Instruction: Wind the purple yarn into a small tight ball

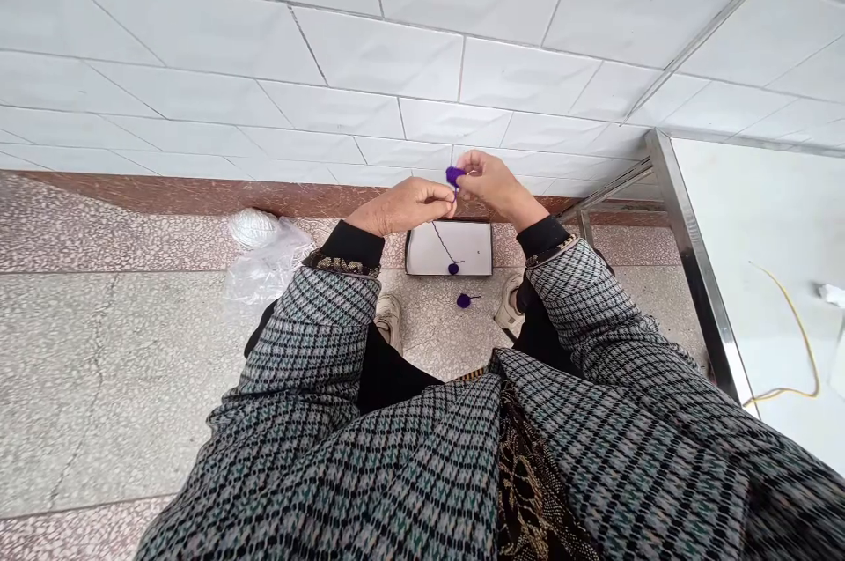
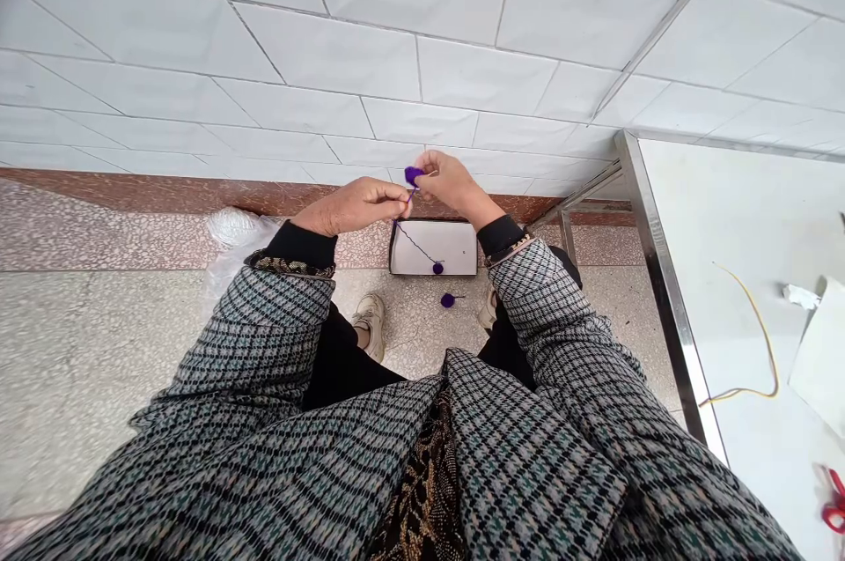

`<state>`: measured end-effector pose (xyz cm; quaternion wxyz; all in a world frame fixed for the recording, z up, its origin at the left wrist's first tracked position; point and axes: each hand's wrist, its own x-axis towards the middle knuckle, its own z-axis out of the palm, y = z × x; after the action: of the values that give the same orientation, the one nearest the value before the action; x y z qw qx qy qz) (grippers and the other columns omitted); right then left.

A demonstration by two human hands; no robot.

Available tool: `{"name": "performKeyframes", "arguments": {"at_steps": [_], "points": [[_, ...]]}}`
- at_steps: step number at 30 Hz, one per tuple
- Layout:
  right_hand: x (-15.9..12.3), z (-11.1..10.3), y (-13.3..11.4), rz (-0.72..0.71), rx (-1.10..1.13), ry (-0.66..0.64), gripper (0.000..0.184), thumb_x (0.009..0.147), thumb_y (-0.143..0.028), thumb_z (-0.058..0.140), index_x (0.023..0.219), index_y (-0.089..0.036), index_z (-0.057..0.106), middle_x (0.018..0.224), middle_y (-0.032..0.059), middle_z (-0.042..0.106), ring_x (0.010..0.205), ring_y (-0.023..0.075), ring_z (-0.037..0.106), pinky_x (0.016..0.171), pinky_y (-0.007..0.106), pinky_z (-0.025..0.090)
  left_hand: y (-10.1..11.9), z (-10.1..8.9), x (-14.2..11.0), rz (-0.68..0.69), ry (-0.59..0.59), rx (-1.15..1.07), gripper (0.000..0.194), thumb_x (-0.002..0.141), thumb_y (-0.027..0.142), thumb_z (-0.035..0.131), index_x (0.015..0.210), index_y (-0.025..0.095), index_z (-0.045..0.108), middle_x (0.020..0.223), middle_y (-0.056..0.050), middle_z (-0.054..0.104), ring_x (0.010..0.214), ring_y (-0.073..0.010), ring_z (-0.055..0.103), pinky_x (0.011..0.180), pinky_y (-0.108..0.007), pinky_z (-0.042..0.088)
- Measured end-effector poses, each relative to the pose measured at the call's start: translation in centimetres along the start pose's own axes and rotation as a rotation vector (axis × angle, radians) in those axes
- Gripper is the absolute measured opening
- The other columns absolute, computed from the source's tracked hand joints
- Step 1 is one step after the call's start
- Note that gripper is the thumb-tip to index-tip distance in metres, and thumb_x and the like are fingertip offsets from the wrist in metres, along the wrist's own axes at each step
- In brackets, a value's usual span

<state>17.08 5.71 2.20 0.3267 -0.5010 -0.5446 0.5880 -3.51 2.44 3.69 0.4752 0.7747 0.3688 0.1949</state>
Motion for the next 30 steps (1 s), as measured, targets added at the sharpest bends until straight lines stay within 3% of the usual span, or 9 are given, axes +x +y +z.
{"name": "performKeyframes", "arguments": {"at_steps": [3,6,9,15,19,22,25,27,30], "points": [[-0.4,-0.2,0.4,0.055,-0.143,-0.266,0.03,0.083,0.012,0.071,0.089,-0.017,0.065,0.07,-0.0053,0.066,0.057,0.009,0.058,0.054,0.018,0.046,-0.6,-0.5,-0.1,-0.053,0.142,0.031,0.02,0.086,0.032,0.059,0.074,0.018,0.068,0.07,0.001,0.061,0.069,-0.016,0.053,0.071,-0.029,0.041],[-1.0,-0.7,0.0,0.044,0.027,-0.44,0.027,0.081,0.006,0.074,0.093,-0.017,0.065,0.079,-0.0033,0.069,0.06,0.0087,0.06,0.059,0.019,0.052,-1.2,-1.0,-0.1,-0.093,0.307,0.082,0.018,0.085,0.03,0.06,0.072,0.019,0.066,0.068,0.001,0.057,0.069,-0.0169,0.051,0.071,-0.03,0.04],[-1.2,-1.0,-1.0,-0.072,0.313,-0.302,0.031,0.082,-0.009,0.085,0.097,-0.02,0.06,0.089,-0.003,0.069,0.064,0.008,0.058,0.062,0.02,0.055,-1.2,-1.0,0.0,-0.14,0.327,0.083,0.017,0.085,0.03,0.059,0.074,0.02,0.066,0.067,0.001,0.057,0.068,-0.0176,0.051,0.07,-0.031,0.04],[-0.2,-0.6,-1.3,-0.143,0.402,0.095,0.032,0.094,-0.013,0.084,0.097,-0.023,0.053,0.084,-0.0058,0.061,0.071,0.008,0.06,0.067,0.016,0.055,0.3,0.2,0.1,0.004,-0.041,0.006,0.021,0.089,0.033,0.056,0.076,0.02,0.066,0.073,0.001,0.062,0.071,-0.0158,0.054,0.076,-0.03,0.043],[0.2,-0.2,-0.1,0.003,0.081,0.0,0.031,0.09,0.004,0.074,0.089,-0.021,0.056,0.07,-0.0072,0.06,0.056,0.0075,0.053,0.055,0.017,0.045,0.1,0.2,0.0,0.025,0.007,-0.007,0.02,0.088,0.032,0.057,0.075,0.019,0.066,0.071,0.001,0.06,0.069,-0.0148,0.052,0.074,-0.03,0.042],[-0.3,-0.5,0.6,0.047,-0.044,-0.296,0.029,0.083,0.01,0.07,0.09,-0.017,0.063,0.073,-0.0047,0.066,0.057,0.0075,0.055,0.055,0.017,0.045,-0.6,-0.5,-0.2,-0.029,0.181,0.015,0.019,0.087,0.028,0.059,0.073,0.018,0.067,0.069,0.001,0.061,0.068,-0.0154,0.053,0.071,-0.029,0.041],[-0.6,-1.1,0.8,0.003,0.092,-0.551,0.027,0.081,0.002,0.078,0.095,-0.017,0.064,0.081,-0.0033,0.069,0.062,0.0074,0.059,0.059,0.018,0.051,-1.2,-1.1,-0.1,-0.042,0.365,0.07,0.018,0.086,0.025,0.06,0.071,0.017,0.066,0.069,0.001,0.061,0.07,-0.0161,0.055,0.073,-0.03,0.043],[-0.4,-1.5,0.7,-0.104,0.26,-0.532,0.034,0.083,-0.012,0.09,0.099,-0.019,0.062,0.086,-0.003,0.069,0.064,0.0079,0.06,0.062,0.019,0.054,-1.3,-1.2,0.0,-0.059,0.406,0.08,0.018,0.086,0.023,0.06,0.07,0.017,0.065,0.066,0.002,0.058,0.068,-0.0157,0.053,0.072,-0.029,0.042],[0.2,-1.8,0.3,-0.265,0.474,-0.267,0.045,0.086,-0.029,0.098,0.104,-0.023,0.057,0.091,-0.0031,0.069,0.071,0.0092,0.062,0.066,0.019,0.058,-0.9,-0.5,0.3,-0.072,0.271,0.026,0.018,0.088,0.024,0.058,0.073,0.018,0.066,0.066,0.002,0.058,0.065,-0.0154,0.053,0.071,-0.029,0.043]]}}
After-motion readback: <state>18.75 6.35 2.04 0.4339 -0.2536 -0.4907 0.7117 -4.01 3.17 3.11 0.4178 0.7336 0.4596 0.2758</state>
